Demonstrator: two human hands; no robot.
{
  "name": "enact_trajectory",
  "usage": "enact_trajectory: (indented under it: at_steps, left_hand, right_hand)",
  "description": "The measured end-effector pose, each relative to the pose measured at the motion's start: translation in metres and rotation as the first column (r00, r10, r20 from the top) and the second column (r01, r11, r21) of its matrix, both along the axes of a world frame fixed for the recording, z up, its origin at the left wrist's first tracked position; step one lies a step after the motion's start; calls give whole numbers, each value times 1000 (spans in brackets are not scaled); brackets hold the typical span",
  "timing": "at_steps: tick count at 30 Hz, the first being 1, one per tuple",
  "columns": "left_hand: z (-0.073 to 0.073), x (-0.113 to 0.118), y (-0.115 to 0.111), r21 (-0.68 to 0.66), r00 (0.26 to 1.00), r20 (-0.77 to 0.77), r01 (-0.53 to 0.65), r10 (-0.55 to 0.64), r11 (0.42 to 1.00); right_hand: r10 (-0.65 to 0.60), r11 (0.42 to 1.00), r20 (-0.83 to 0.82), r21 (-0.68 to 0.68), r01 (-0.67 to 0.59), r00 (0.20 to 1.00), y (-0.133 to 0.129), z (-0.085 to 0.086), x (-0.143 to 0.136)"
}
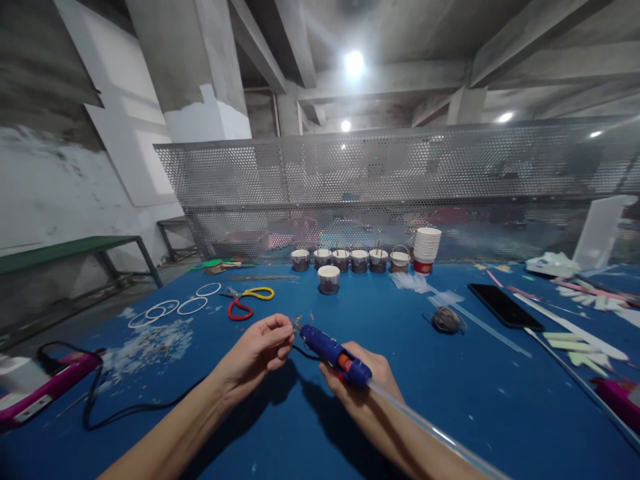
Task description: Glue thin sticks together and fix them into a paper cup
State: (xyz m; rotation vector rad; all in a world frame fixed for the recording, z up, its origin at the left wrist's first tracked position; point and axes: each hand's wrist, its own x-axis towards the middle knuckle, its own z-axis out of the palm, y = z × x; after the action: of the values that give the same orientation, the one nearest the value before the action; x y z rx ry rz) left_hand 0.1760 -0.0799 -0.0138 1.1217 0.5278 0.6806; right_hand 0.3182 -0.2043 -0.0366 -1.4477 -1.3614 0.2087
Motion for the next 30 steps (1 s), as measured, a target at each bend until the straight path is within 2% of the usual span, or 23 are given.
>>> enact_trajectory:
  at_steps: [6,19,26,30]
  left_hand:
    - [-1,0,0,4,1000,-7,1,-1,1000]
    - [1,-2,1,-34,998,43,-55,56,998]
    - [2,-2,1,-47,997,48,-50,52,998]
    - [0,-1,1,-34,999,38,-38,39,999]
  right_hand:
    - [34,998,46,-51,-31,998,0,-3,3]
    - [28,1000,44,-12,-28,999,1,-8,5]
    - [73,997,46,1,-73,996,-3,0,7]
    - [49,999,60,-1,-49,997,-5,0,5]
